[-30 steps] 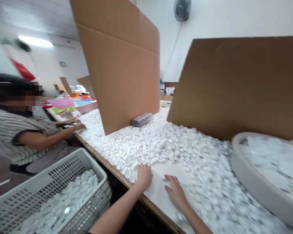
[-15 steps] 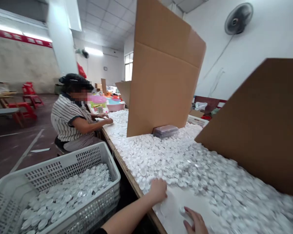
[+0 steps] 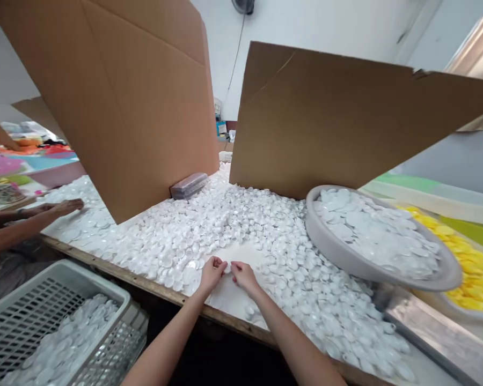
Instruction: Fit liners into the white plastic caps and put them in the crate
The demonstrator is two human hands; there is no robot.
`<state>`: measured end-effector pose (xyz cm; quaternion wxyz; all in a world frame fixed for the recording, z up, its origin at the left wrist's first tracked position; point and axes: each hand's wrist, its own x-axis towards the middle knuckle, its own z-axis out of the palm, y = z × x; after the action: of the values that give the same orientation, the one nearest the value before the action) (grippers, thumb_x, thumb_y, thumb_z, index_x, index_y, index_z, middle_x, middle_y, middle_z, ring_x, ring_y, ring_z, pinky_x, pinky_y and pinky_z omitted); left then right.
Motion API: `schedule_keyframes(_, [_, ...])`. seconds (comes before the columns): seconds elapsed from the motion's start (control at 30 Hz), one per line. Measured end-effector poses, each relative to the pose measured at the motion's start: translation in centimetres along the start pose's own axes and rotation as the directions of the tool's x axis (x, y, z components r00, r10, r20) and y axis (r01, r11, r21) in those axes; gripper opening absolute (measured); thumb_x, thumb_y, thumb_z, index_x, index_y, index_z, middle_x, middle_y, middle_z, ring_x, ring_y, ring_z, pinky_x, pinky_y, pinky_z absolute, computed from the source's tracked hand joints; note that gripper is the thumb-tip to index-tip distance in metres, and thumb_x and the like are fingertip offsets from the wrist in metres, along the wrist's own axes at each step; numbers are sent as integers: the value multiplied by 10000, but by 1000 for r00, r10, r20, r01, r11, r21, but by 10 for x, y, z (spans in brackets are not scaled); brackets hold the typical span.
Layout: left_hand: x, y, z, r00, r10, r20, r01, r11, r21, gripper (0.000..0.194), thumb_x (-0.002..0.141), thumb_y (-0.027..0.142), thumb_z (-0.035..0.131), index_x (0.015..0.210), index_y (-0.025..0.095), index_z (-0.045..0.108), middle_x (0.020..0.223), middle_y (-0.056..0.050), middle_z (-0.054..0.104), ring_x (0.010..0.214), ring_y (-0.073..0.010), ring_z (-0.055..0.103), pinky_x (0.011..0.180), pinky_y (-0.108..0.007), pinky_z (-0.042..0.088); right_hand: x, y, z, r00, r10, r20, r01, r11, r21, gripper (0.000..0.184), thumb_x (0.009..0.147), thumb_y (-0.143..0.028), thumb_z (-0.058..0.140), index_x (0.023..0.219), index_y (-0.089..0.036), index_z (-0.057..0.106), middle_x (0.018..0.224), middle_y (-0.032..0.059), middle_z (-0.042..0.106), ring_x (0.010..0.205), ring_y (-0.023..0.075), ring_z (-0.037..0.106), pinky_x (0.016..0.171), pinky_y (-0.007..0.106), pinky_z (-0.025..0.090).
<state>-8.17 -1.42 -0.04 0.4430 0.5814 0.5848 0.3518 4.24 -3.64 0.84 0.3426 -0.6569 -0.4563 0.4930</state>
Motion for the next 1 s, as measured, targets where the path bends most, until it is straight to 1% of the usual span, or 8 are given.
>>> schedule_keyframes(0.13, [11,-1,4,996,-11,90,-15,961,277,181,745,323,451,791,149,469,704,-14,569,607,-83,527,587,-190,378,8,3,1,998,37,58,-39,999,20,181,753,-253,457,810,-116,561,616,13,544,469,62,497,410,151,401])
schedule_keyframes(0.23, [19,2,-2,970,-79,232,-9,934,357,193,728,321,472,810,148,492,685,-8,584,588,-84,530,563,-182,375,14,1,-6,980,124,154,-136,988,69,121,717,-190,508,787,-106,558,634,21,567,512,67,536,486,162,453])
schedule_keyframes(0.3, [23,6,-4,959,-103,264,-10,919,395,209,713,342,488,772,143,518,647,-13,580,580,-100,529,558,-195,375,17,-2,-9,966,166,199,-181,982,62,91,677,-157,548,753,-107,554,622,18,572,543,78,558,512,166,467])
schedule_keyframes(0.4, [29,15,0,974,-99,203,-9,881,473,304,756,403,409,801,127,528,759,-74,575,731,-161,530,658,-261,372,21,-8,-10,963,194,188,-195,981,-12,98,613,-140,604,665,-112,525,555,-1,554,533,94,569,485,165,469])
schedule_keyframes(0.5, [32,23,9,994,78,75,-107,786,609,286,793,363,355,919,144,490,958,-99,504,940,-207,439,784,-321,309,26,-14,-12,953,226,201,-214,973,-83,141,589,-138,622,669,-119,508,510,-7,552,483,102,563,438,170,458])
schedule_keyframes(0.6, [31,23,15,971,233,51,-196,658,727,212,802,305,352,930,192,478,977,-67,451,947,-197,389,787,-319,278,31,-20,-18,930,268,250,-221,955,-200,173,585,-191,639,654,-129,493,445,-7,539,423,118,544,374,179,426])
schedule_keyframes(0.8, [30,16,15,975,217,54,-181,624,760,208,819,305,319,945,225,465,997,-53,389,911,-182,358,758,-301,253,45,-29,-24,858,366,361,-193,880,-433,191,575,-223,652,535,-124,493,368,1,518,376,111,517,377,184,419])
schedule_keyframes(1.0, [28,24,14,972,225,68,-195,610,768,232,822,282,315,1001,232,454,1037,-65,413,937,-199,352,769,-310,234,45,-16,-25,909,284,304,-161,915,-371,235,552,-271,676,556,-133,485,366,-11,519,409,122,535,404,192,428])
